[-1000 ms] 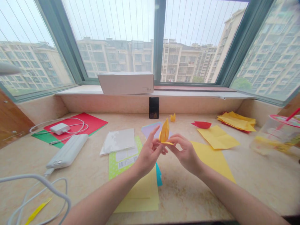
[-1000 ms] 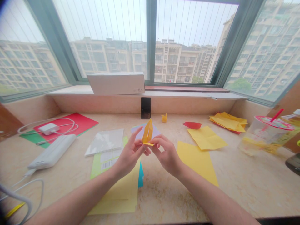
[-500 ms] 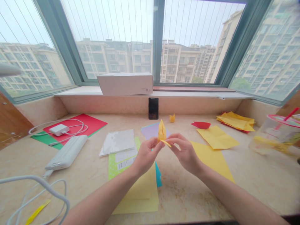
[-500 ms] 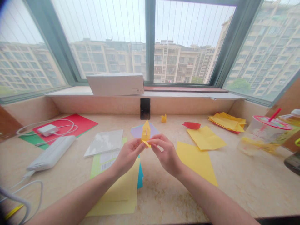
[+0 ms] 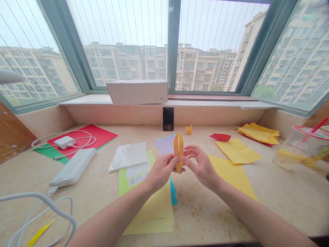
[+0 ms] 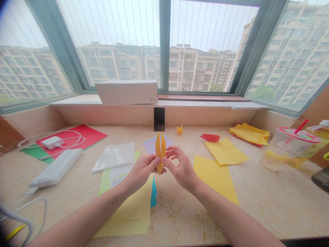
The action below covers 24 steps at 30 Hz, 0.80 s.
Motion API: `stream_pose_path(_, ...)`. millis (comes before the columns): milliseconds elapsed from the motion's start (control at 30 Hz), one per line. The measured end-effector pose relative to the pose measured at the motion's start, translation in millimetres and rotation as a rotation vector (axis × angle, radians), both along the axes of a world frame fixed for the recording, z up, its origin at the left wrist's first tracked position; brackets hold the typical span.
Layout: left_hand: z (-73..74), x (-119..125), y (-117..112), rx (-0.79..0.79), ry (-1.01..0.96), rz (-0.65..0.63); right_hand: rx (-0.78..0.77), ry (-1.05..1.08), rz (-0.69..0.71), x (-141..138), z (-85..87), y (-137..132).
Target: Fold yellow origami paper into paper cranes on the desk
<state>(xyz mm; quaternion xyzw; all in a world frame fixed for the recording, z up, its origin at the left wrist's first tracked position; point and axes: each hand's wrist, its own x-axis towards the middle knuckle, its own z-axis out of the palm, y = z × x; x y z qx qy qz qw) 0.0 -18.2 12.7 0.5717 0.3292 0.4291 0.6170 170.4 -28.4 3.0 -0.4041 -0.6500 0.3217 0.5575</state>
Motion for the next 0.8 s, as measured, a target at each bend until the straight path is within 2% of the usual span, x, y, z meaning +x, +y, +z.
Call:
stream_pose_path(100, 0.4, 1.3, -3.8, 0.012, 0.048, -0.033, -0.155, 0.194, 0.043, -1.3, 2.4, 2.4)
stream_pose_path(233, 0.4, 1.9, -5.6, 0.022, 0.047, -0.042, -0.257, 0.333, 0.075, -4.3, 6.8, 1.7)
stream_pose_path(433, -0.5, 1.4, -5.6, -0.003, 0.113, -0.088, -0.309, 0.255, 0.178, -3.4, 12.6, -0.7)
stream_pose_path(533, -1.2, 2.7, -8.3, -0.024, 0.101, -0.118, -0.333, 0.251, 0.147, -0.5, 13.7, -0.7)
stream_pose_path(800, -2.9, 3.7, -8.3, -0.053, 0.041, -0.090, -0.356, 0.275, 0.248, -0.3, 12.9, -2.7)
